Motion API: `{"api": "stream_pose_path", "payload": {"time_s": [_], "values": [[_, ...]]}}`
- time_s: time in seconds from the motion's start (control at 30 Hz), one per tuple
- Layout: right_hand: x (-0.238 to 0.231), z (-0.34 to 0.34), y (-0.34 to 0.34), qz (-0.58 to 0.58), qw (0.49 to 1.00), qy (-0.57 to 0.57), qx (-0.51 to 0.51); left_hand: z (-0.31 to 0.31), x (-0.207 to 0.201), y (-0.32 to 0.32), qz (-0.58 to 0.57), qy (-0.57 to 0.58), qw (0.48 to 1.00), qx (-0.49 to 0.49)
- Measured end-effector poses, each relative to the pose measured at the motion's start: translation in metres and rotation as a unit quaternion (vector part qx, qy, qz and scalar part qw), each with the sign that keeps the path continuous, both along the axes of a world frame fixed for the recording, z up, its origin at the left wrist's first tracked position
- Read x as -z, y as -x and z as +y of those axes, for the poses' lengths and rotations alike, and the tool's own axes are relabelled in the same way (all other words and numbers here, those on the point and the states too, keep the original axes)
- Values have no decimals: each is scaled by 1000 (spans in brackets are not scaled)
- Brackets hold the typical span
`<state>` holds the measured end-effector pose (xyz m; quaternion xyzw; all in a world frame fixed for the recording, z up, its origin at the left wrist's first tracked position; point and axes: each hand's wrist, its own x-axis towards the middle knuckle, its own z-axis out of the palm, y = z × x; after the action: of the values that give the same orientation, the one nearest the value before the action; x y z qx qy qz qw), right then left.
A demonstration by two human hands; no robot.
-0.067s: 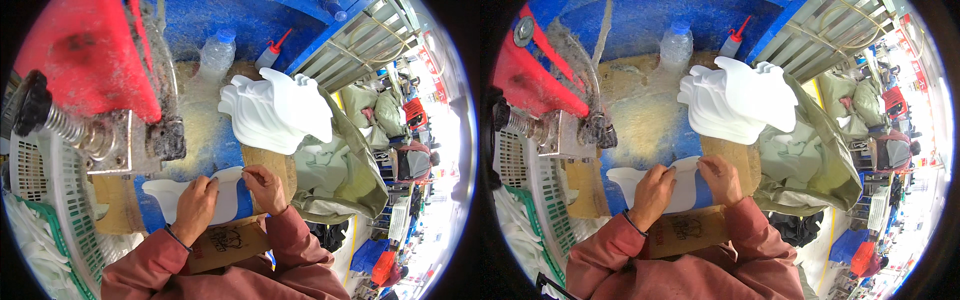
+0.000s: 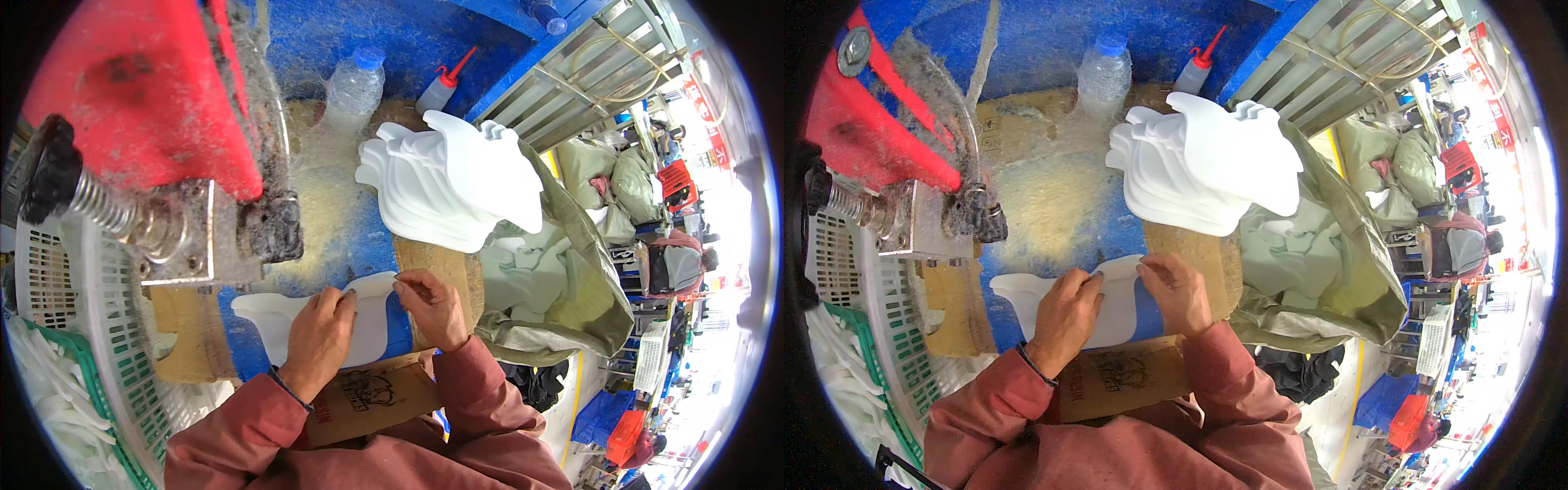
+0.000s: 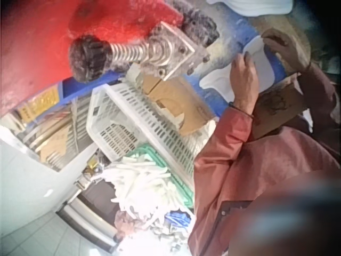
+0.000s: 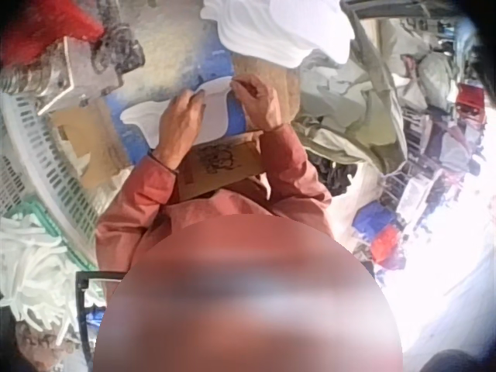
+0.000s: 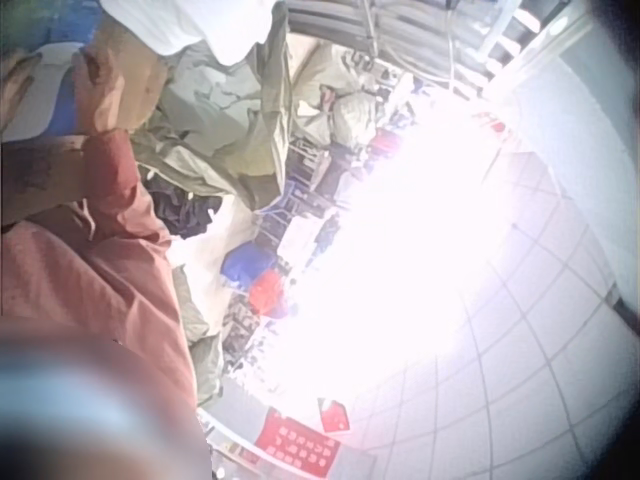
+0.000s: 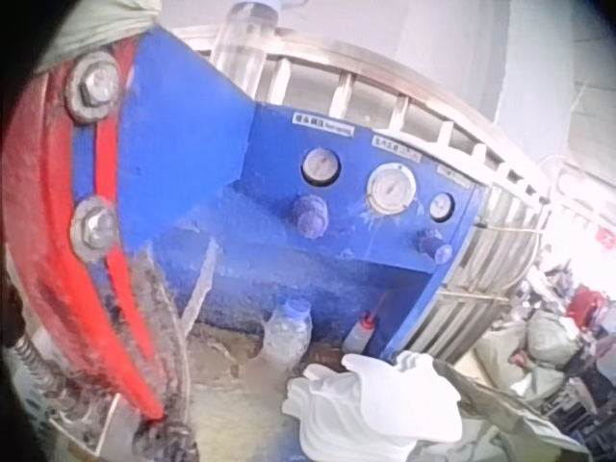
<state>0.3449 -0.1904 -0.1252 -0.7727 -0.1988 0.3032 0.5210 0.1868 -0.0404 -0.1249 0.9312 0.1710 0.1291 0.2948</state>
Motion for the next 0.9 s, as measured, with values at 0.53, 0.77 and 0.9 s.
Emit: {"api": "stream_pose_path", "payload": {"time_s": [0.53,0.77,0.9], "values": [[10,11,-2,-144,989,39,-1,-3,0,0,14,-8,1000,-6],[10,13,-5,-218,975,35,-12,-3,1,0,7,-6,1000,-6],[13,15,-7,-234,971,45,-20,-2,1,0,21,-10,1000,1]]}}
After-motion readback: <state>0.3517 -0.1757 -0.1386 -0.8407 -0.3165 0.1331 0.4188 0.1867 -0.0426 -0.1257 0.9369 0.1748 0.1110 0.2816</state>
